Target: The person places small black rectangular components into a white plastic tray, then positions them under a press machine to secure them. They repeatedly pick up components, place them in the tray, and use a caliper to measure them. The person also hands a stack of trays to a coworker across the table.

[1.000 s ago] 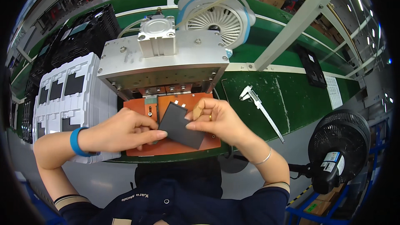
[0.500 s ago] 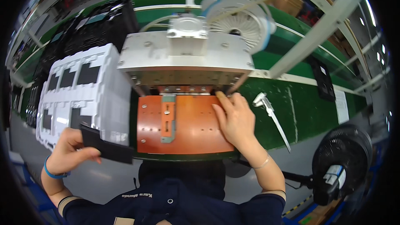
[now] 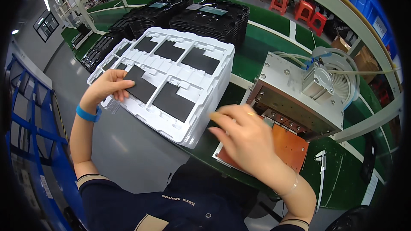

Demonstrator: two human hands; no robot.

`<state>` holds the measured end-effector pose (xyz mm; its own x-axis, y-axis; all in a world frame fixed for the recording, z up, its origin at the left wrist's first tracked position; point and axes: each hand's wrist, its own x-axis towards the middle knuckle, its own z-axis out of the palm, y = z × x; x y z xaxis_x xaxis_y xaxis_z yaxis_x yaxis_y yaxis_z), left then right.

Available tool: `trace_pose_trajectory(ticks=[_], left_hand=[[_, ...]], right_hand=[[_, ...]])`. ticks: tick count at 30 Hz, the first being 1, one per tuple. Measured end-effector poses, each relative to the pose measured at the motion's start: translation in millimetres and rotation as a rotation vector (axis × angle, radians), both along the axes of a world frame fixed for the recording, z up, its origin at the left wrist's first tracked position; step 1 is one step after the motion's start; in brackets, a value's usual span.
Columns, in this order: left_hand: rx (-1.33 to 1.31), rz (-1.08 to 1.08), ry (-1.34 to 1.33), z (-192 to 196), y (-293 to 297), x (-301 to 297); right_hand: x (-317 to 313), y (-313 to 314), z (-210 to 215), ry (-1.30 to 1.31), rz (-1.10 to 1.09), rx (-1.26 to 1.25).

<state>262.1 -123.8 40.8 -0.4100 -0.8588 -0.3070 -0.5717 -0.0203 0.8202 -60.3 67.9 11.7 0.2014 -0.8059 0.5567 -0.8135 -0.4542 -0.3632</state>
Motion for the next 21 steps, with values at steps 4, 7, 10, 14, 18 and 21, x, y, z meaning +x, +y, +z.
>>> trace_pose_trajectory(ticks=[4, 7, 10, 14, 18, 21], left_hand=[[-0.702, 0.091, -0.318, 8, 6, -7], [-0.919, 0.184, -0.264, 4, -15, 13], [-1.203, -0.079, -0.219, -8, -38, 10], [-0.888, -0.456, -0.117, -8, -23, 2], [-0.886, -0.429, -0.070, -24, -21, -8], [-0.885, -0.356, 0.014, -25, -39, 4]], right_hand=[[34, -41, -3, 0.211, -0.017, 0.033], [58, -62, -2, 0.366, -0.101, 0.133], [68, -69, 5, 0.385, -0.128, 0.204], [70, -77, 15, 0.371, -0.125, 0.376], [64, -88, 21, 0.201, -0.117, 0.533], [60, -87, 15, 0.020, -0.095, 0.463]])
